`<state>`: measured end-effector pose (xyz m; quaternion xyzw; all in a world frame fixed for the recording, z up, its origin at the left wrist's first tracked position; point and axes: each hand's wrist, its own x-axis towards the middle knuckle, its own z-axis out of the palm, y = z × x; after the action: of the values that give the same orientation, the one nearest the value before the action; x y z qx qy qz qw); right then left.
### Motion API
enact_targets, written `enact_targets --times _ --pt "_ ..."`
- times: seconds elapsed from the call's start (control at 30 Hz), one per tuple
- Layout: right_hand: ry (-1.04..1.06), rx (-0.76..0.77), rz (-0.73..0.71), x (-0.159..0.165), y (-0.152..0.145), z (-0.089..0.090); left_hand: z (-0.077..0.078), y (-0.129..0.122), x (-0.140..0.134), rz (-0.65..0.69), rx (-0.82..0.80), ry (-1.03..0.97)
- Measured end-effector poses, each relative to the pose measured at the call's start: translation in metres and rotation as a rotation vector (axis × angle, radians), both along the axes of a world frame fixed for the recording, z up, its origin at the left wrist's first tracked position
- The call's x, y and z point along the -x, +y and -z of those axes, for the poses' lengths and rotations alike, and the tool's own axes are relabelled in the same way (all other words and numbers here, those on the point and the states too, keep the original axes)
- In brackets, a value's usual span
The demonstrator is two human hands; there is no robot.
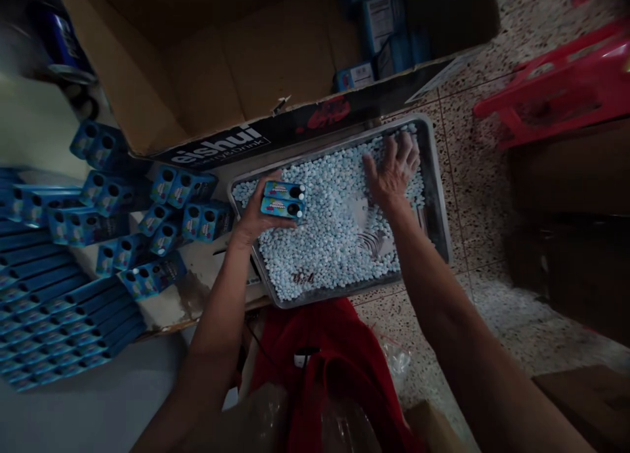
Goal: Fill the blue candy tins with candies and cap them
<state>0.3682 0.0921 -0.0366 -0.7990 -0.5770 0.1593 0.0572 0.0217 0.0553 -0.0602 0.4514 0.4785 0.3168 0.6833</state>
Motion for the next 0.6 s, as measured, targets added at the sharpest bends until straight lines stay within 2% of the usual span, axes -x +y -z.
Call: enact_targets --times 0.07,0.17,0.37,0.43,0.5,0.57,0.6 --pt "0.061 -0.022 0.032 0.013 -0.001 0.006 0.008 0.005 -0.006 0.069 -0.031 -0.003" --pt "0.280 -0.065 0.044 0.037 -0.008 0.008 0.017 0.010 -0.022 0.177 -0.091 0.019" --pt "0.708 -0.145 0.125 0.070 -0.028 0.016 0.023 0.010 -0.060 0.304 -0.238 0.031" --pt "0.791 -0.170 0.210 0.075 -0.035 0.019 0.020 0.005 -0.071 0.305 -0.252 0.027" --pt "0.901 -0.176 0.345 0.079 -0.043 0.019 0.011 -0.003 -0.080 0.290 -0.246 -0.003" --pt "1.122 -0.128 0.467 0.081 -0.049 0.018 -0.006 -0.011 -0.085 0.281 -0.258 -0.047" --pt "1.247 -0.090 0.473 0.083 -0.052 0.017 -0.016 -0.014 -0.085 0.281 -0.283 -0.064"
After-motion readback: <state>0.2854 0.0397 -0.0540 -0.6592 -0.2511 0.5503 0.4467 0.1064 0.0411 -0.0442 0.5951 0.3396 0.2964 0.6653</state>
